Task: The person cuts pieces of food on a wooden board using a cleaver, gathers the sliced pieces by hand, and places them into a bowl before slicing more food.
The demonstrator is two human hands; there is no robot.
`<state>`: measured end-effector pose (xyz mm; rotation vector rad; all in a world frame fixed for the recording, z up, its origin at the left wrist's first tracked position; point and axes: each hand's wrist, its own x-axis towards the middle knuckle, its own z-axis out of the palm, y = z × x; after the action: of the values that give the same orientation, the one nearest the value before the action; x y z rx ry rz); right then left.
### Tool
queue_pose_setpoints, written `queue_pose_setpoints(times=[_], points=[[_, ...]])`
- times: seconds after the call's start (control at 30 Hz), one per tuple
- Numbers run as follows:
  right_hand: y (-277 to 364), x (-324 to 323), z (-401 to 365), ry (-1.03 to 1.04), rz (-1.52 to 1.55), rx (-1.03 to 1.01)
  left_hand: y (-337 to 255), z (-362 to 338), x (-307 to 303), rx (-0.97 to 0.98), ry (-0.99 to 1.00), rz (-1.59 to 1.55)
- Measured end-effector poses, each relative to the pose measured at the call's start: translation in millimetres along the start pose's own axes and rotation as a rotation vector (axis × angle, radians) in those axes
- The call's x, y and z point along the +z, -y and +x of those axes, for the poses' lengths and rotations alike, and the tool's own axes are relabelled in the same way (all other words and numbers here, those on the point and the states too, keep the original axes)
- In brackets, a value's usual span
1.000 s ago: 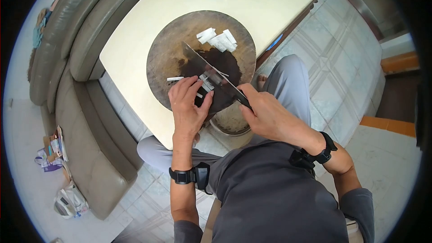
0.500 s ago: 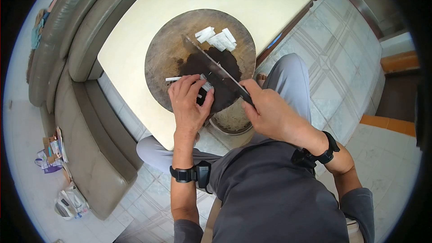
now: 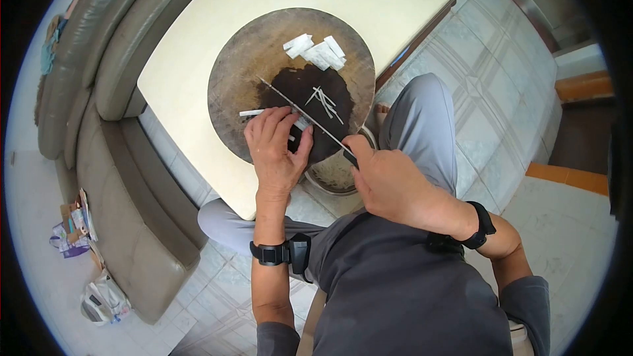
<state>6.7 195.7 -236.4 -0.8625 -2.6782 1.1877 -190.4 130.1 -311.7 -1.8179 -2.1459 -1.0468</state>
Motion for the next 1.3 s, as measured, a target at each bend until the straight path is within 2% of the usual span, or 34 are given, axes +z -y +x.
queue_pose_setpoints(times=[0.23,0.43,0.77,1.07,1.23,1.3], points=[[6.0,16.5,27.2,-0.108,-0.15,-0.143,2.0,-2.6,-1.8,-0.002,-0.002,-0.005],[8.0,1.8,14.6,0.01,-0.143,-0.018,0.4,-2.1,-2.9,0.006,-0.025,-0.058],[10.9,-11.6,2.8,0.03,-0.015,-0.013,1.5,-3.4,-0.5,-0.014,-0.015,-0.053],[4.2,-2.3,5.1,-0.002,0.059,-0.012,2.8,-4.4,1.0,0.002,-0.024,-0.048],[4.6,12.3,35.8,-0.086,-0.041,-0.128,3.2,-5.4,1.6,-0.012,-0.033,-0.034],[2.0,12.7,34.3,-0.107,-0.019,-0.092,4.8,-5.9,2.5,-0.001,-0.037,-0.039]])
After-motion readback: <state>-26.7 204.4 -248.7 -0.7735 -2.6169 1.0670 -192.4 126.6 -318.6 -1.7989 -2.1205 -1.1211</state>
